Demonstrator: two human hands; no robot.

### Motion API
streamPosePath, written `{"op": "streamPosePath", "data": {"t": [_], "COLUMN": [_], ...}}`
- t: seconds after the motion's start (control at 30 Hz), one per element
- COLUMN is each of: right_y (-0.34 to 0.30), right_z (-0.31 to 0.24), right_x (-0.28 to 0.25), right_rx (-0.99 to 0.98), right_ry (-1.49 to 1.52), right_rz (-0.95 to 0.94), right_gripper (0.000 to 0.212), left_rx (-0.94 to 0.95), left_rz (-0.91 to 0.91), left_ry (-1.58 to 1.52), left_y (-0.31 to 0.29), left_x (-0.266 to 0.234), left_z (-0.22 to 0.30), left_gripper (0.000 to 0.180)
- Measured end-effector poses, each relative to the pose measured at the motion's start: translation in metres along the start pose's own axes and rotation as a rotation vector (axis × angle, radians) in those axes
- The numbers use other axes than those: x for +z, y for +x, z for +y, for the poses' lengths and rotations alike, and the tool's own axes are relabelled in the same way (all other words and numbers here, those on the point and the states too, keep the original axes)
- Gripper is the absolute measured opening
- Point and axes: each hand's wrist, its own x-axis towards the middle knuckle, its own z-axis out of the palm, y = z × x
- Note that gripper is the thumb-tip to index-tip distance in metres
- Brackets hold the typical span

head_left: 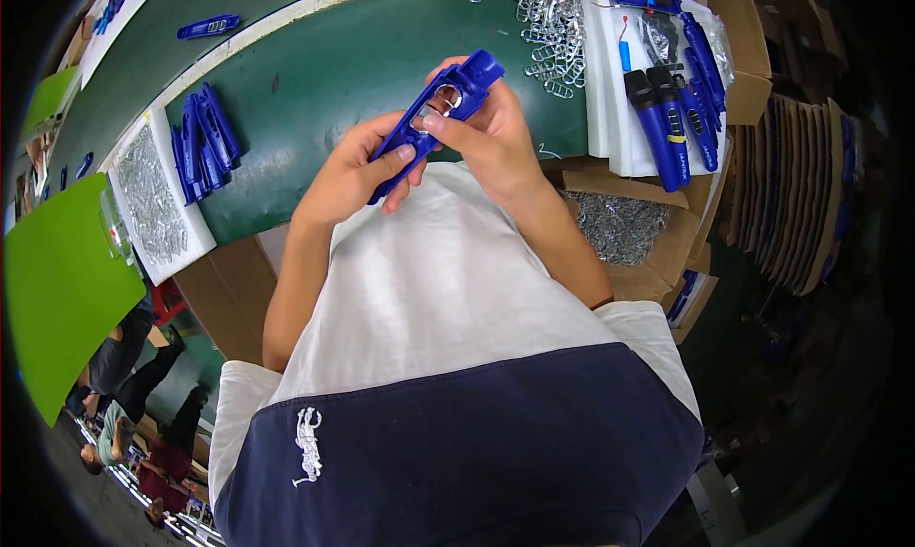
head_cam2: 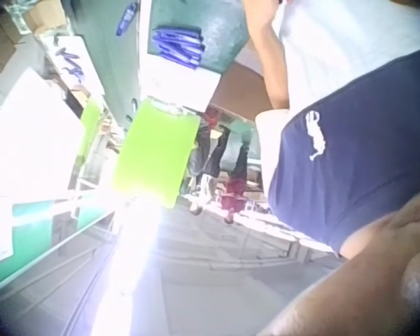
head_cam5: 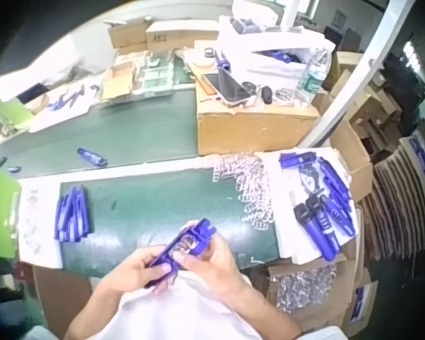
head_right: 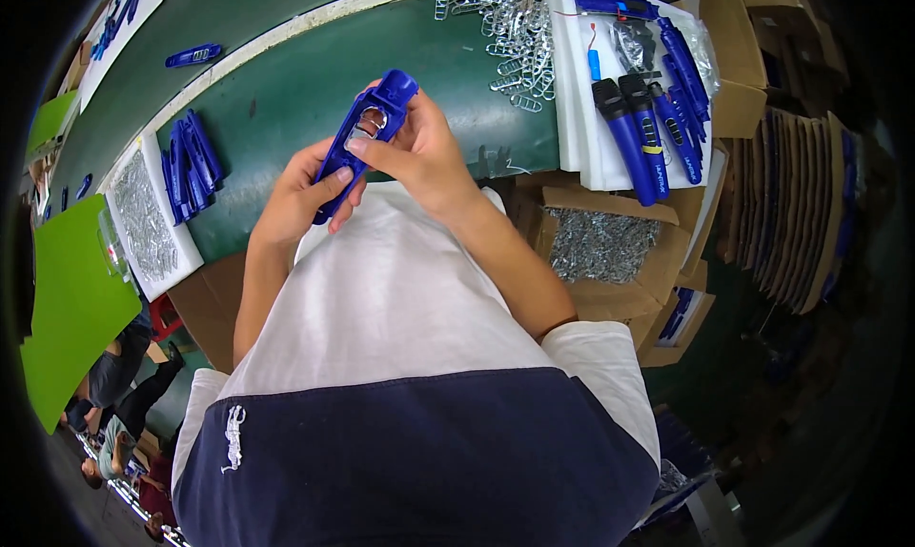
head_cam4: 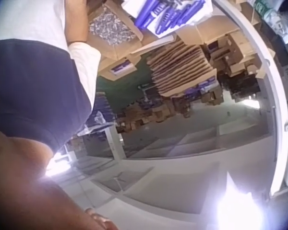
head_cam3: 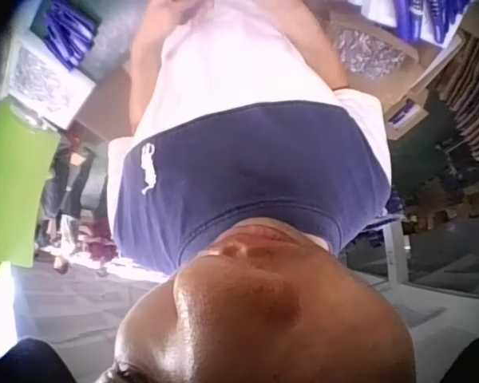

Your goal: The person assembles blue plastic housings by hand, inserting small metal clips and plastic parts into them.

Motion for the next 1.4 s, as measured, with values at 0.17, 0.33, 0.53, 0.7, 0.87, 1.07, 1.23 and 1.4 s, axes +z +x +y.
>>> {"op": "streamPosePath", "data": {"t": [0.17,0.33,0.53,0.7,0.87,1.07,1.23,1.4], "right_y": [0.002,0.001,0.001,0.004,0.008,0.010,0.014,0.018], "right_z": [-0.002,-0.008,0.002,0.001,0.002,0.003,0.004,0.012], "right_x": [0.018,0.024,0.027,0.029,0.026,0.026,0.023,0.019], "right_rx": [-0.050,-0.006,-0.087,-0.067,0.021,0.058,0.049,0.013], "right_ry": [-0.037,-0.039,-0.155,-0.175,-0.142,-0.149,-0.200,-0.203], "right_rz": [0.147,0.191,0.235,0.253,0.289,0.294,0.271,0.267], "right_gripper": [0.043,0.044,0.051,0.050,0.048,0.043,0.036,0.037], "left_rx": [0.062,0.046,0.014,0.073,0.068,0.040,0.056,0.032], "left_rz": [0.031,0.052,0.055,0.154,0.163,0.182,0.218,0.192], "left_ry": [-0.029,-0.045,-0.053,-0.005,0.003,-0.033,-0.018,-0.110], "left_y": [0.003,0.006,0.009,0.011,0.015,0.018,0.024,0.028], "left_x": [0.015,0.021,0.025,0.027,0.027,0.030,0.030,0.027], "left_z": [-0.001,-0.002,-0.006,-0.014,-0.018,-0.022,-0.030,-0.028], "left_gripper": [0.037,0.039,0.027,0.026,0.029,0.035,0.037,0.038]}}
